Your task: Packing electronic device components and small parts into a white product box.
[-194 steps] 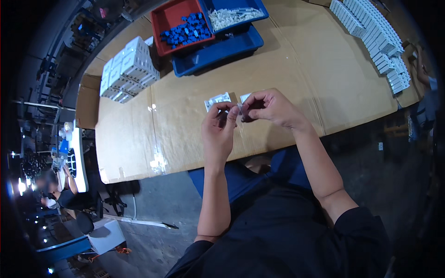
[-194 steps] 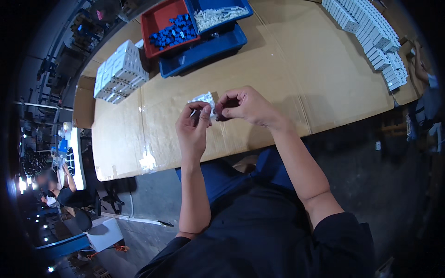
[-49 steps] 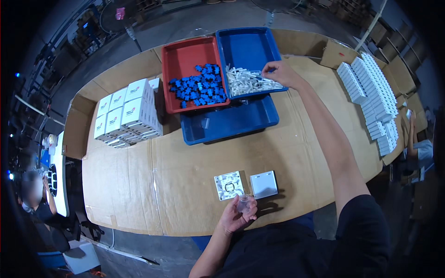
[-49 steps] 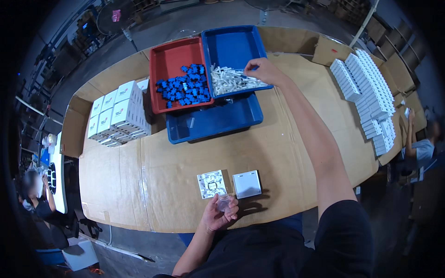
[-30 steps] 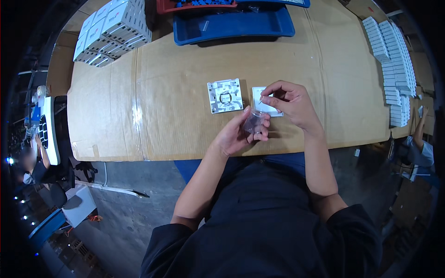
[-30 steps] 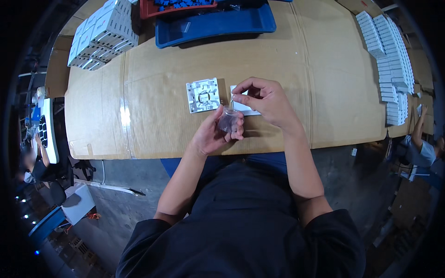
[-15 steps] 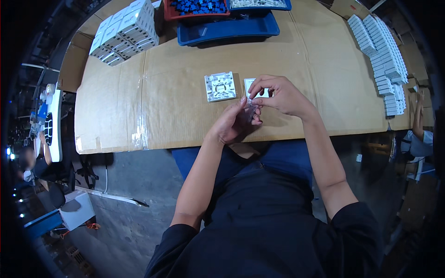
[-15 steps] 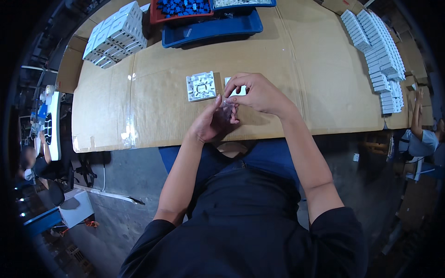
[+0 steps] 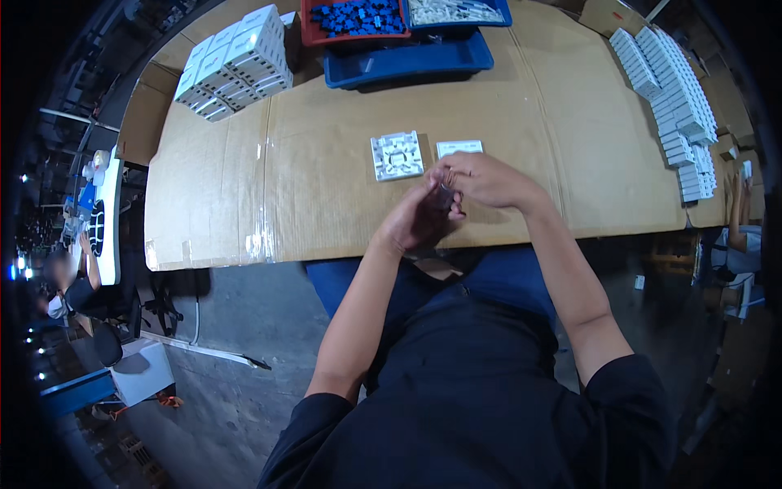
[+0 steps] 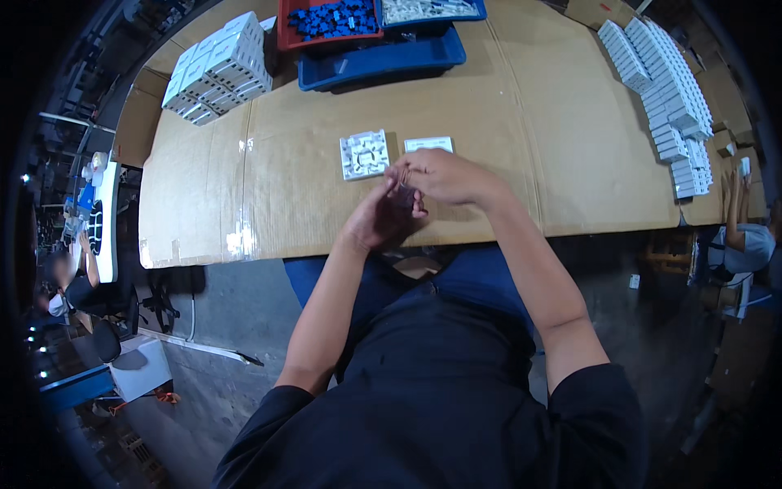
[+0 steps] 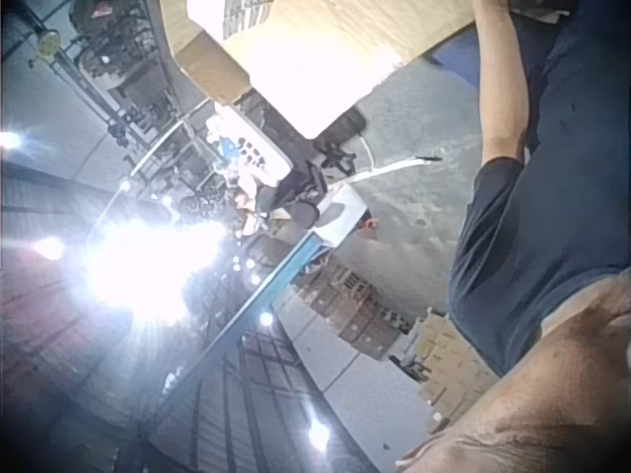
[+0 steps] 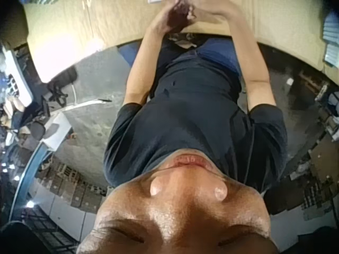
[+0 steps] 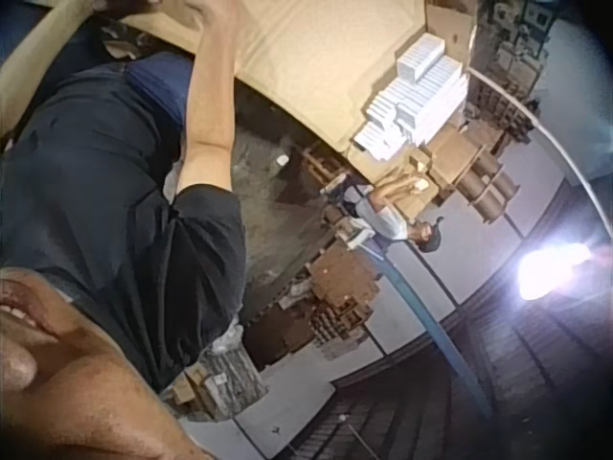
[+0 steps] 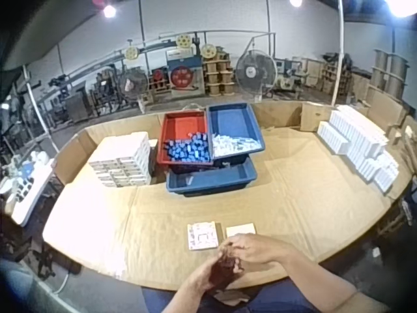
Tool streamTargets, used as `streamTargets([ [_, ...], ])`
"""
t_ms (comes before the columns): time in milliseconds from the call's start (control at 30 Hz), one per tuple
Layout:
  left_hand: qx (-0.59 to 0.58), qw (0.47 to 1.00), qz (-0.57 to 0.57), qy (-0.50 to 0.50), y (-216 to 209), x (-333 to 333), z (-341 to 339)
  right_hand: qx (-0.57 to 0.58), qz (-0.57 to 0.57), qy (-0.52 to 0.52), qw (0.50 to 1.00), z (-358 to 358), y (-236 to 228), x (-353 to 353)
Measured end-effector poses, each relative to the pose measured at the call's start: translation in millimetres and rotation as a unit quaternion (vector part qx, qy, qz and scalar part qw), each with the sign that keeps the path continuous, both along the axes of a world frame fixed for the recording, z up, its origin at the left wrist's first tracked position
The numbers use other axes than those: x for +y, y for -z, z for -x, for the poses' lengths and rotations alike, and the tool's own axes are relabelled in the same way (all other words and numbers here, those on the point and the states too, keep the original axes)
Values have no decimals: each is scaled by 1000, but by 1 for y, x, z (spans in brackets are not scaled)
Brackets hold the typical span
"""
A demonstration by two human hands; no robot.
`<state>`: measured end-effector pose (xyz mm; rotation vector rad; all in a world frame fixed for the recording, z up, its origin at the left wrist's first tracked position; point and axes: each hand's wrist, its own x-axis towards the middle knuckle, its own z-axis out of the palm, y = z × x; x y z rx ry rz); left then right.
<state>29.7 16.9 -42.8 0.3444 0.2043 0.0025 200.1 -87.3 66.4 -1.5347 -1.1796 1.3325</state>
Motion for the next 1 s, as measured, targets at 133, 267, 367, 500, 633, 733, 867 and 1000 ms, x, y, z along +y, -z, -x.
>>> streamTargets([
  [133,9,1000,20,-9,-11,-10,1,-71,40,-36,996,4,-7,2],
  [267,55,998,26,12,-8,-4,2,-84,-33,-21,996,-39,-9,4],
  [367,28,999,2,40,-9,-1,0,-124,-50,99,986,-92,-14,20],
  [500,60,997,-24,34,-23,-1,-6,-213,-128,206,946,-173,-20,65],
  [633,81,996,-18,23,-18,3,-8,-375,-142,301,865,-245,-16,119],
  [733,109,993,36,3,-19,2,-12,-485,-89,328,806,-284,-14,147],
  [867,52,993,101,19,-13,10,-12,-596,-36,269,756,-303,-10,165],
  [1000,77,990,116,7,-14,7,-11,-611,-36,255,748,-310,-8,169],
])
